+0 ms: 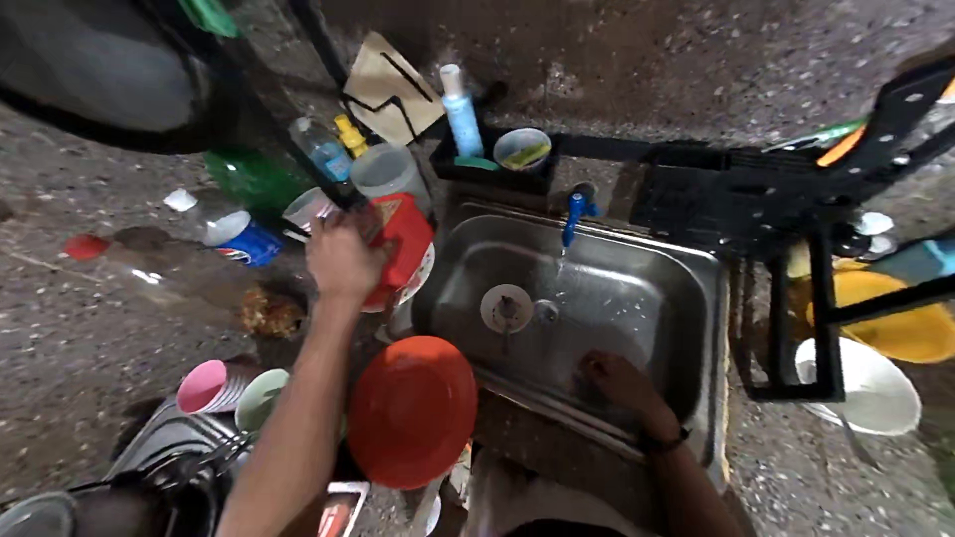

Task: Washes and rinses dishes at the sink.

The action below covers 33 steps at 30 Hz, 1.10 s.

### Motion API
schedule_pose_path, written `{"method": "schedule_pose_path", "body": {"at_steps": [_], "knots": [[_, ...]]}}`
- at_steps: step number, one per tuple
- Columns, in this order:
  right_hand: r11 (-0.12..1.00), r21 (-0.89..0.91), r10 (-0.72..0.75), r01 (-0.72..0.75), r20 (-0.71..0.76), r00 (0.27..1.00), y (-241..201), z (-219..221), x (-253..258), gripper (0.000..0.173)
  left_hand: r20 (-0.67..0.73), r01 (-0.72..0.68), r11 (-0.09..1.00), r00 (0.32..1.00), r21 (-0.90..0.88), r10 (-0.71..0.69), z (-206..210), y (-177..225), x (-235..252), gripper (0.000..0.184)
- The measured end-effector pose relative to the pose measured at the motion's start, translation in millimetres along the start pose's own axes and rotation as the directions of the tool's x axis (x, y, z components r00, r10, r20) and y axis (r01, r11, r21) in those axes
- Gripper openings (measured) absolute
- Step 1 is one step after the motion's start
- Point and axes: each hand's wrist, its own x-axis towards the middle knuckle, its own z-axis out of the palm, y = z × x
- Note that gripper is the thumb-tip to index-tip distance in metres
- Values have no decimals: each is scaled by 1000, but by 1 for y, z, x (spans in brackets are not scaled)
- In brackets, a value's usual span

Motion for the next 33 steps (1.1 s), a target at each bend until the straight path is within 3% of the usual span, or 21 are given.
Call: {"method": "schedule_pose_path", "body": {"at_steps": [3, 6, 14, 17, 19, 22, 24, 27, 30, 32, 33], "knots": [[1000, 7, -19, 20, -48, 999, 6, -1, -1, 36, 183, 54, 989, 980, 134, -79, 9, 6, 25, 50], [1000, -15, 22, -23, -43, 999, 4, -5, -2, 36, 249, 9, 985, 967, 171, -52, 14, 9, 31, 43], [999, -28, 35, -35, -18, 999, -1, -10, -3, 38, 206, -111, 971, 976, 210, 67, -6, 27, 8, 37], [992, 117, -27, 38, -96, 995, -3, -12, -4, 40, 134, -221, 967, 970, 126, 204, -20, 43, -24, 38], [921, 358, -74, 152, -223, 972, -6, -12, -7, 59, 150, -318, 948, 938, 14, 312, -18, 56, -51, 41], [632, 660, -189, 406, -377, 907, -9, -17, -12, 97, 192, -450, 871, 854, -196, 484, 15, 86, -96, 42], [508, 700, -237, 501, -446, 863, -6, -19, -13, 114, 187, -542, 786, 775, -297, 604, 50, 106, -122, 40], [449, 698, -273, 557, -486, 830, 0, -20, -16, 120, 211, -539, 668, 676, -513, 706, 92, 128, -139, 35], [505, 655, -238, 562, -520, 820, 1, -18, -17, 120, 276, -461, 641, 636, -614, 721, 116, 135, -133, 33], [625, 560, -164, 545, -588, 792, 0, -15, -14, 121, 297, -441, 652, 636, -617, 712, 122, 140, -129, 38], [698, 492, -131, 520, -626, 768, -1, -13, -12, 123, 303, -427, 662, 647, -616, 700, 122, 145, -130, 50]]}}
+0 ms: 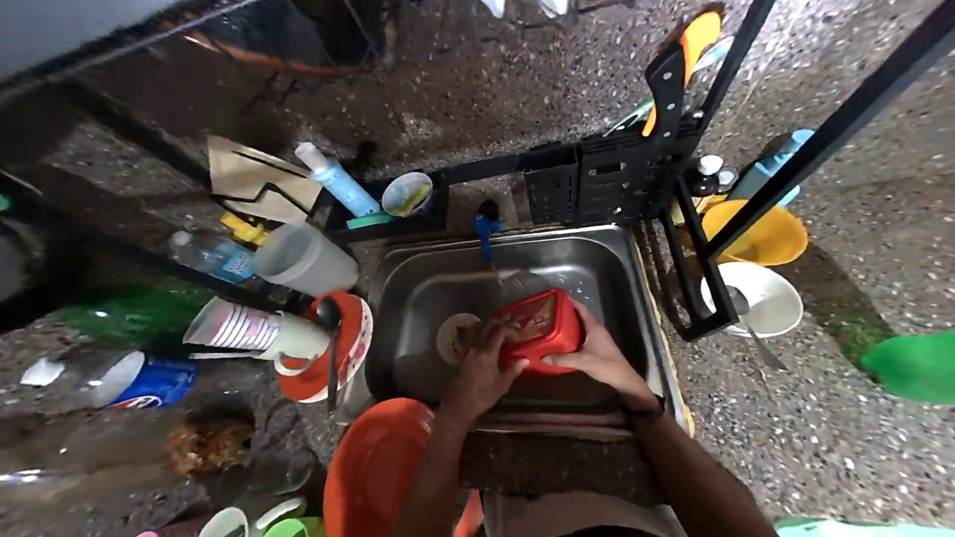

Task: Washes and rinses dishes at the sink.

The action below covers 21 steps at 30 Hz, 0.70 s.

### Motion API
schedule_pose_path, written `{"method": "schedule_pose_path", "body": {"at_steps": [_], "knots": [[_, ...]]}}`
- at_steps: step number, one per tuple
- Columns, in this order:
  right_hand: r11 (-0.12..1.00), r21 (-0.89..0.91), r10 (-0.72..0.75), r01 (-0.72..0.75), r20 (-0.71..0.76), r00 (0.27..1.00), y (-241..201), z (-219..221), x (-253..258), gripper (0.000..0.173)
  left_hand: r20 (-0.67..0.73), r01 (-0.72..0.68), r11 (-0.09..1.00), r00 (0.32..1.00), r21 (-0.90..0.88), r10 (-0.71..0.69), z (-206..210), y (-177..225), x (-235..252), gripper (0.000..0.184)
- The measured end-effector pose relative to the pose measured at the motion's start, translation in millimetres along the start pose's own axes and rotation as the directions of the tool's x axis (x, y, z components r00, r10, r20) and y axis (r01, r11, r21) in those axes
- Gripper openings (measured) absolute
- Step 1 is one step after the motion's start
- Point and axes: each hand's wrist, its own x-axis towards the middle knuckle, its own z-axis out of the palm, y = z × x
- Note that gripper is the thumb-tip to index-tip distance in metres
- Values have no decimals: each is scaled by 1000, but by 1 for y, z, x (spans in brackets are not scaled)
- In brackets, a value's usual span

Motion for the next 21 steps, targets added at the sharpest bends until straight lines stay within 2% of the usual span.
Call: {"method": "schedule_pose_path", "body": {"at_steps": [2, 3, 4, 7, 10, 12, 16, 19, 21], "knots": [[980, -187, -85, 67, -89, 992, 2, 8, -1, 126, -34, 31, 1000, 999, 2, -31, 6, 17, 8, 79], [965, -246, -118, 88, -112, 987, 2, 11, -1, 126, -45, 33, 999, 998, 6, -32, 11, 26, 12, 86], [954, -283, -136, 95, -130, 982, 1, 14, -2, 123, -55, 26, 999, 998, 21, -25, 19, 33, 16, 85], [945, -317, -147, 82, -185, 972, 0, 15, -2, 119, -132, -13, 988, 991, 155, 34, 47, 39, 27, 67], [940, -336, -134, 65, -188, 973, -2, 8, -4, 119, -315, -111, 944, 925, 310, 212, 64, 31, 34, 55], [945, -323, -124, 55, -198, 972, -5, 9, -5, 116, -352, -124, 941, 905, 314, 237, 62, 30, 37, 49], [922, -370, -193, 114, -184, 964, -5, 8, -5, 111, -398, -100, 987, 906, 130, 144, 41, 27, 33, 46], [931, -315, -249, 185, -175, 953, -1, 4, -4, 113, -531, -78, 996, 847, -47, 41, 9, 16, 33, 44], [951, -209, -268, 228, -189, 945, 1, 1, -2, 117, -633, -35, 974, 765, -222, -117, -12, 10, 32, 43]]}}
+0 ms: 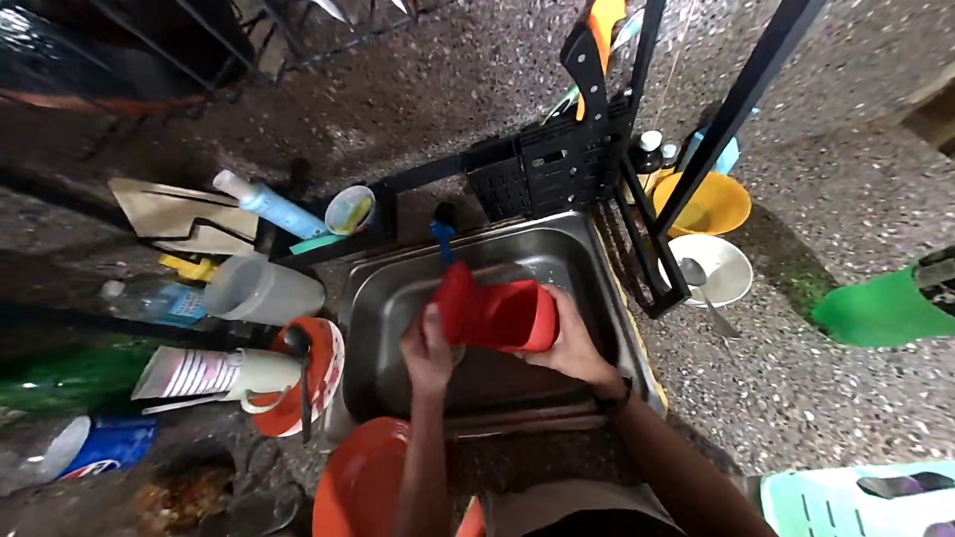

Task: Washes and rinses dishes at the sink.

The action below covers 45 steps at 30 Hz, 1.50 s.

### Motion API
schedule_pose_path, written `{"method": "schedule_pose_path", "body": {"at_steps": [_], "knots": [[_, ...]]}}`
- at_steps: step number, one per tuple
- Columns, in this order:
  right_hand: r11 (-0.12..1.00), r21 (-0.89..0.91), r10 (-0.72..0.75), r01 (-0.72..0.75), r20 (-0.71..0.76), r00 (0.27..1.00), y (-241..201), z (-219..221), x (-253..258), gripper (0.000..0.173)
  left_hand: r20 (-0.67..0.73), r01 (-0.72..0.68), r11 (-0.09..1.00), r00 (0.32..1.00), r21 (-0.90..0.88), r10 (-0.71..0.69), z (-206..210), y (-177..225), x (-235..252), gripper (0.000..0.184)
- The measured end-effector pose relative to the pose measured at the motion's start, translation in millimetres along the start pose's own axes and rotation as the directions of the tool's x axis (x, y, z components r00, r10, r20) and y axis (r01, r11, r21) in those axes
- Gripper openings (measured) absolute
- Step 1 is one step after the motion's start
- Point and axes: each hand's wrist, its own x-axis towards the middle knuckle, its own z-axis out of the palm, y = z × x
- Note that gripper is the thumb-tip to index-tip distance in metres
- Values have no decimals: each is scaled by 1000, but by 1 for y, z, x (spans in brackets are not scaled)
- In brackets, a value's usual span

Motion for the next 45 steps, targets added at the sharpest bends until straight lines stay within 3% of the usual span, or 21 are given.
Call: {"method": "schedule_pose_path", "body": {"at_steps": [2, 4, 8, 10, 18, 22, 30, 32, 36, 39, 42, 45], "knots": [[995, 103, 3, -2, -14, 1000, 1, 0, 1, 122, -144, 166, 978, 972, -129, -184, -17, -6, 10, 42], [986, 167, 9, -6, -18, 1000, 0, 1, 0, 126, -245, 304, 919, 899, -251, -364, -31, -20, 15, 45], [991, 130, -34, 38, -34, 999, 5, 4, -2, 127, -303, 501, 744, 698, -442, -649, -51, -52, 11, 51], [989, 135, -52, 57, -44, 998, 7, 6, -2, 127, -293, 541, 689, 641, -483, -709, -55, -60, 5, 48], [996, 84, -33, 39, -69, 997, 12, 10, 0, 124, -107, 595, 574, 636, -563, -764, -42, -76, -14, 17], [998, 69, 3, 4, -114, 993, 13, 4, 4, 124, -46, 604, 601, 685, -523, -727, -26, -78, -18, 24], [993, 115, 38, -12, -228, 973, 13, 4, 7, 126, -62, 613, 622, 686, -487, -725, -4, -73, -23, 32], [990, 130, 87, -58, -228, 970, 14, 3, 7, 127, -89, 650, 623, 657, -435, -748, -4, -70, -24, 34], [957, 89, 289, -277, -180, 940, 10, 9, 14, 126, -122, 737, 573, 572, -358, -811, -8, -66, -22, 49], [940, -1, 342, -342, -6, 940, 7, 24, 38, 124, -149, 724, 576, 567, -380, -810, -13, -60, -20, 50], [945, 37, 323, -326, 66, 944, 16, 56, 70, 123, -186, 679, 630, 611, -377, -769, -25, -57, -22, 47], [980, -34, 199, -196, 178, 964, 25, 71, 75, 123, -228, 635, 675, 643, -375, -731, -40, -60, -35, 47]]}}
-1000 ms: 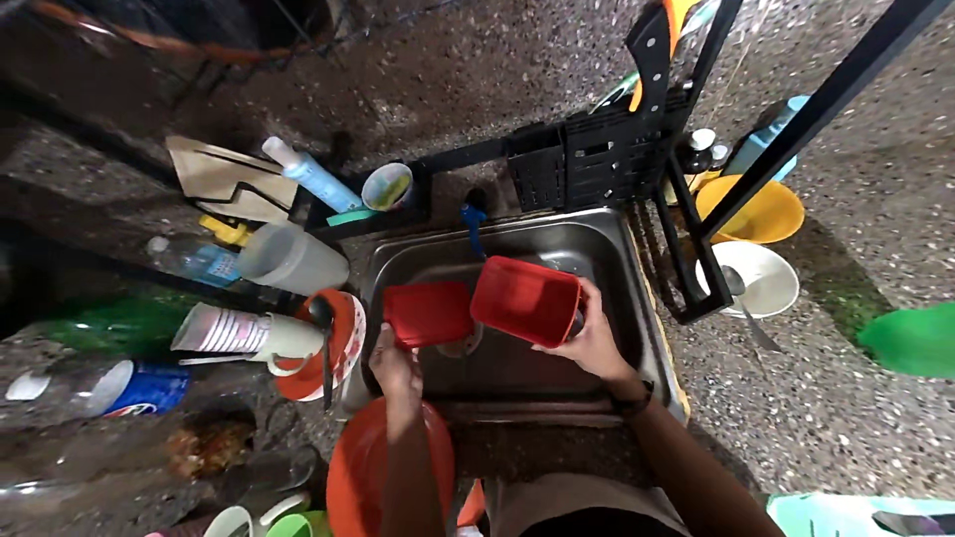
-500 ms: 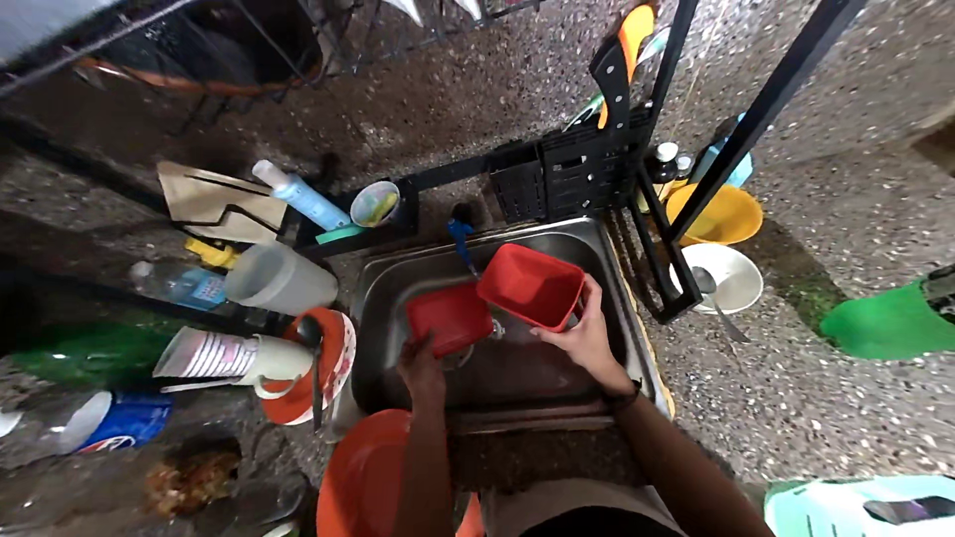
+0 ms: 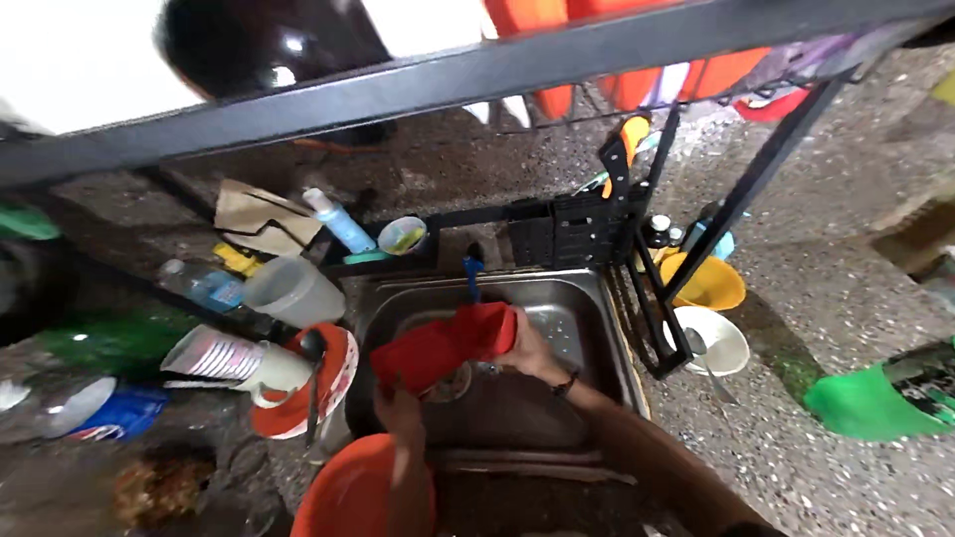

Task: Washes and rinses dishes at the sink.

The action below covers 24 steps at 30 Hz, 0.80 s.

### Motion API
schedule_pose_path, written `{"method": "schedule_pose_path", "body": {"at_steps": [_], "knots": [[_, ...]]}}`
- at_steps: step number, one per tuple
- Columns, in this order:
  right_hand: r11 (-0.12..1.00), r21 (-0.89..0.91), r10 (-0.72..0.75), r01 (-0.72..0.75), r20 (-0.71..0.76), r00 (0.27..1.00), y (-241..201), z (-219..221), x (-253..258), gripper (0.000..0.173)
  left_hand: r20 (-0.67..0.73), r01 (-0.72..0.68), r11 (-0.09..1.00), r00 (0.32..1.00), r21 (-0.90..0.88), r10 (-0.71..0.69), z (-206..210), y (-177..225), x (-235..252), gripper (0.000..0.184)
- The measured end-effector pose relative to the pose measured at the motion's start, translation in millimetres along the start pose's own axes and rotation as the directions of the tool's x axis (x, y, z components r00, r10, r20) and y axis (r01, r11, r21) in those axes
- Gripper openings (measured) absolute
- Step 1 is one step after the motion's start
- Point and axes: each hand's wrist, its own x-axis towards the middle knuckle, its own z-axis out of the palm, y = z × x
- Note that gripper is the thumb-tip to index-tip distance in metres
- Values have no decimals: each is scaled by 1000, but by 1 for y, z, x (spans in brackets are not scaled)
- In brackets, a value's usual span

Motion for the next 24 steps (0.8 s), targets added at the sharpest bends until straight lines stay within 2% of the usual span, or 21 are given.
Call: {"method": "schedule_pose_path", "body": {"at_steps": [3, 5, 7, 8, 11, 13, 20, 22, 24], "knots": [[996, 87, -17, 29, -137, 990, 10, 1, 4, 123, -55, -47, 999, 997, -16, 46, -21, 4, -7, 39], [992, 111, -48, 56, -82, 996, 12, -1, 5, 123, -93, -50, 996, 995, -75, 43, -29, 8, -12, 36], [983, 166, -64, 84, -124, 990, 12, 1, 3, 123, -111, -87, 994, 991, -63, 80, -34, 7, -14, 38], [980, 185, -46, 72, -141, 989, 10, 0, 2, 123, -103, -97, 994, 991, -51, 91, -36, 7, -15, 44], [994, 103, -41, 46, -50, 998, 13, -5, -2, 122, -56, -87, 995, 995, -47, 84, -36, 7, -17, 69], [991, 129, 0, 16, -123, 992, 13, -6, -4, 121, -35, -95, 995, 995, -21, 94, -37, 6, -16, 76], [993, 118, -8, 21, -115, 993, 13, -10, -3, 122, 6, -109, 986, 994, 125, 109, -35, 9, -20, 73], [993, 111, -38, 49, -96, 995, 14, -7, -9, 119, 79, -83, 986, 994, 145, 72, -38, 11, -16, 68], [987, 154, -14, 43, -186, 982, 15, -2, -14, 122, 173, -57, 980, 985, 191, 24, -44, 15, -11, 64]]}}
